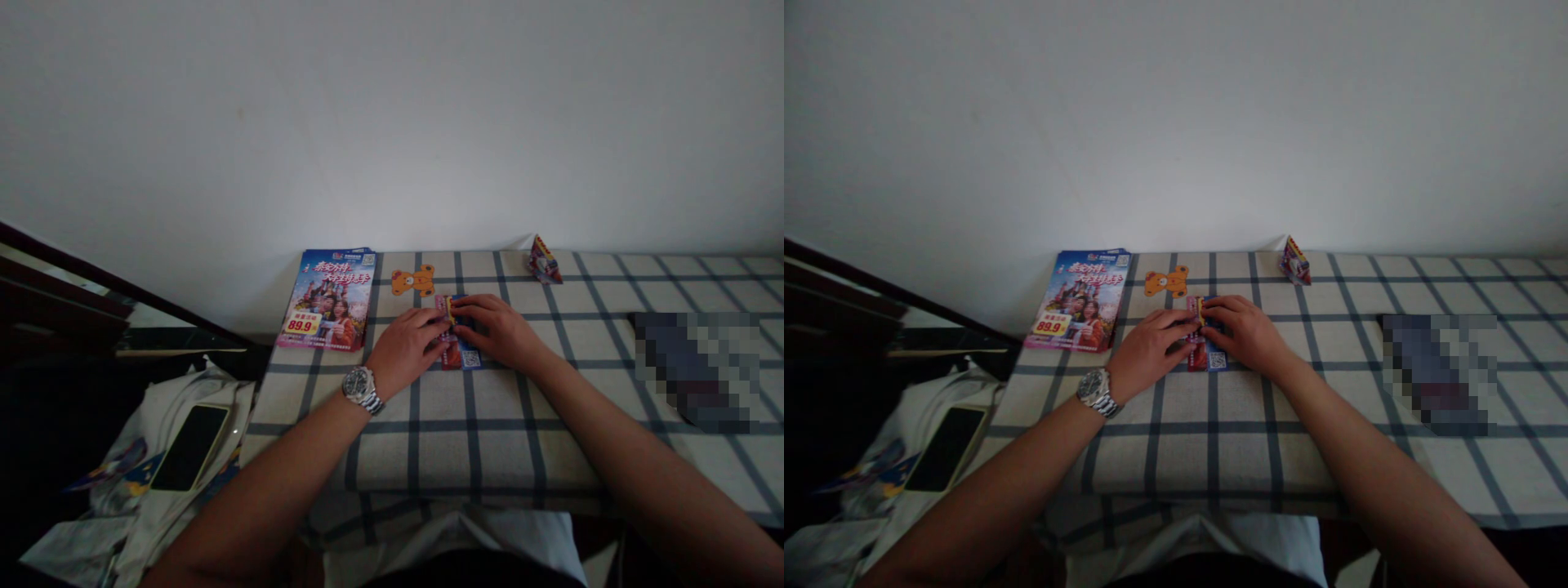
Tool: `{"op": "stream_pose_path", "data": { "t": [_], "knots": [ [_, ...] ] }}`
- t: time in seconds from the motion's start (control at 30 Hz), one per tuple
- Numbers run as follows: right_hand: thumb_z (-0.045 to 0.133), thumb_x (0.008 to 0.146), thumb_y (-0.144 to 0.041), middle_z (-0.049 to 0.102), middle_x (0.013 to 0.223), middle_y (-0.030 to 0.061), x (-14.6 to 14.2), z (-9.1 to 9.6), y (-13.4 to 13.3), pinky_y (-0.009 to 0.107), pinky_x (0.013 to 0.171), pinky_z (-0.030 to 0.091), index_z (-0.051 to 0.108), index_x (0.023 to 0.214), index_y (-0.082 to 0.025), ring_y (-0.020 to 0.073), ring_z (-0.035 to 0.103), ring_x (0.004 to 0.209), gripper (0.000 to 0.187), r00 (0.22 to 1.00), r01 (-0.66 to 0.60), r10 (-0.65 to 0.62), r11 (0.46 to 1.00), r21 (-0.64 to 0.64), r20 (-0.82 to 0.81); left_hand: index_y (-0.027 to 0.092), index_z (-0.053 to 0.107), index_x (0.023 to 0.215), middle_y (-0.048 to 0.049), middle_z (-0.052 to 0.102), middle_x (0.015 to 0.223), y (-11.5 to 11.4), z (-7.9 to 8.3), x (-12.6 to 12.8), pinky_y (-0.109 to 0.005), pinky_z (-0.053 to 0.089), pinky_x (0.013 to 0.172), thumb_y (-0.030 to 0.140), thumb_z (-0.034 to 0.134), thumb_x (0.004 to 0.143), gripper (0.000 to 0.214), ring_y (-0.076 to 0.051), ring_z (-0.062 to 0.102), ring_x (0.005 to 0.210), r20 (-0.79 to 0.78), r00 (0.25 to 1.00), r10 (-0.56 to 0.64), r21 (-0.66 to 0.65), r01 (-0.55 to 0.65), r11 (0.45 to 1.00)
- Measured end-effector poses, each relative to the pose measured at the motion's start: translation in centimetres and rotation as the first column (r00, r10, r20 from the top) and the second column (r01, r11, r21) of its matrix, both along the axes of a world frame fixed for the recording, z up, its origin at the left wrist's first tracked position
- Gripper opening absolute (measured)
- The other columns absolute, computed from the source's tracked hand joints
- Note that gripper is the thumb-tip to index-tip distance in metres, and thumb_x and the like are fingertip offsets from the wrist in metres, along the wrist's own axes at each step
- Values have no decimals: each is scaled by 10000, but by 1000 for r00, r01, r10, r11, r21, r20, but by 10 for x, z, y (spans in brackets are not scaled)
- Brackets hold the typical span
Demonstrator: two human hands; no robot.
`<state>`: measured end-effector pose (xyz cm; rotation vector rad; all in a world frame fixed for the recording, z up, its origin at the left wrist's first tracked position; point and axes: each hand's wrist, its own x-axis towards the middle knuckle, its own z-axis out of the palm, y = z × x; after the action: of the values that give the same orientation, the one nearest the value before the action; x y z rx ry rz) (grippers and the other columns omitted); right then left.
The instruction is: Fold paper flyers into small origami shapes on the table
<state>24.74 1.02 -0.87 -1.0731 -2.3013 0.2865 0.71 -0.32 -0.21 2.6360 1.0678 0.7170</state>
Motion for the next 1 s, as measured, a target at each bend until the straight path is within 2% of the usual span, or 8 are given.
{"op": "stream_pose_path", "data": {
  "t": [0.33, 0.63, 1.0],
  "knots": [
    [693, 973, -285, 749, 1162, 96, -9, -3, 3, 460, 992, 567, 746, 1059, -214, 271, 696, 1096, 124, 995, 72, -70, 997, 14, -74, 204, 712, 1266, -77, 664, 1353, 0, -2, 1, -459, 539, 1098, 267, 697, 973, 300, -254, 615, 1227, 3, 1000, 13, -7, -13, 1000],
    [735, 939, -259, 750, 1163, 95, -9, -3, 4, 471, 994, 570, 757, 1033, -211, 282, 694, 1099, 108, 994, 88, -87, 996, 1, -71, 199, 726, 1242, -83, 668, 1341, 1, -2, 2, -453, 547, 1087, 286, 688, 980, 278, -255, 629, 1209, 3, 1000, 18, 6, -18, 1000],
    [754, 914, -263, 727, 1260, 98, -3, -5, 5, 495, 1059, 554, 766, 1127, -224, 294, 677, 1182, 217, 998, 55, -56, 998, -38, -41, 196, 724, 1242, -85, 672, 1334, 1, -2, 1, -462, 546, 1095, 306, 681, 986, 282, -258, 624, 1220, 15, 1000, 17, -3, -17, 1000]
  ]
}}
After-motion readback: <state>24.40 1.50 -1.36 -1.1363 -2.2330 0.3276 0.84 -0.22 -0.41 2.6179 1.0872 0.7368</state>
